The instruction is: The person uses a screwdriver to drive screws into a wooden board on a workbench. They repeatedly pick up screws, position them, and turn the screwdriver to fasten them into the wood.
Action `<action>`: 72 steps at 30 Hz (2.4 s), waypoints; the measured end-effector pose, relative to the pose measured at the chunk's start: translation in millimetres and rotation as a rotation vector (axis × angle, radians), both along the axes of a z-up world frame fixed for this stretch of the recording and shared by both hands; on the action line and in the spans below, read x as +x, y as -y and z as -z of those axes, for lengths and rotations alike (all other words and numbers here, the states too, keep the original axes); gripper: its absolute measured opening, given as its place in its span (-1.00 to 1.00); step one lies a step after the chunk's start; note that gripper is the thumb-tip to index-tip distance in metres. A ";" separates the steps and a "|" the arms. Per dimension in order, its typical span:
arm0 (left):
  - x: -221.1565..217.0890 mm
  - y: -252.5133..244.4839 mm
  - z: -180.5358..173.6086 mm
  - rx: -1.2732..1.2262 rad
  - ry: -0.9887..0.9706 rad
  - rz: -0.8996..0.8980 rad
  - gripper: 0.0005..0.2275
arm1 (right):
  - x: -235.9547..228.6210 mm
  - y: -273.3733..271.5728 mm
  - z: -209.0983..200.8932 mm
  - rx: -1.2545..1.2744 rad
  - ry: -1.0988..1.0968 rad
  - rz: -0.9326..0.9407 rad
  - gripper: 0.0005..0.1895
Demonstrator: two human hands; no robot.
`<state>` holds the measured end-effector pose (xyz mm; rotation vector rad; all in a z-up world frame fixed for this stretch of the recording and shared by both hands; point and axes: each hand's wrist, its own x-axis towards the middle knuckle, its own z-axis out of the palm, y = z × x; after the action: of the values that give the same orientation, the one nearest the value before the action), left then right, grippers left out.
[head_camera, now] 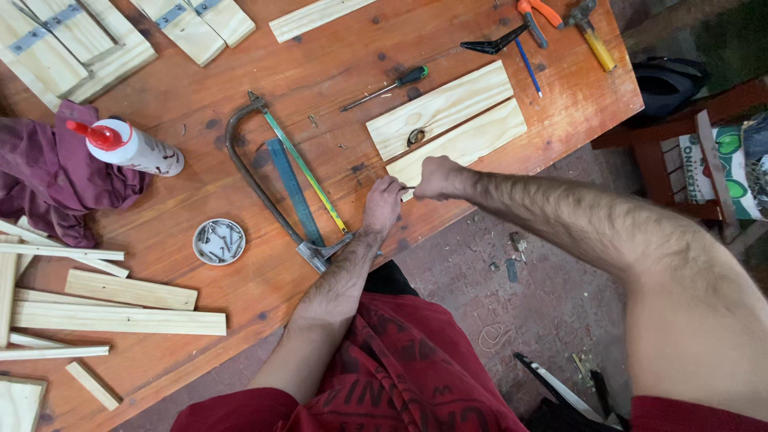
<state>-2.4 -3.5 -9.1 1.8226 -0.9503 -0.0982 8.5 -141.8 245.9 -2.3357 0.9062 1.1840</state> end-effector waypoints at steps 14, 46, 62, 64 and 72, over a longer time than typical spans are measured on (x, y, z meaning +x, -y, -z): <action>0.0 2.0 4.6 0.061 0.004 0.023 -0.89 | 15.4 -26.2 -77.4 0.017 -0.012 -0.265 -0.69; 0.6 -0.5 7.8 0.040 0.043 0.094 -0.94 | -12.9 -32.5 31.8 -0.151 -0.106 -0.057 -0.72; 12.4 14.1 35.4 0.045 0.189 0.112 -0.84 | 13.4 -44.4 -58.2 -0.128 -0.047 -0.927 -0.65; 24.0 10.5 12.7 0.031 0.178 0.130 -0.88 | 13.0 -38.5 -57.2 -0.090 -0.012 -1.022 -0.62; 23.3 -3.6 2.1 0.088 0.102 0.261 -0.85 | -0.9 -27.0 -12.2 -0.007 0.008 -0.204 -0.67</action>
<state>20.9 0.0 -11.2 1.7889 -1.2713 -0.2133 7.5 -114.8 258.1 -2.4838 0.6827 1.2485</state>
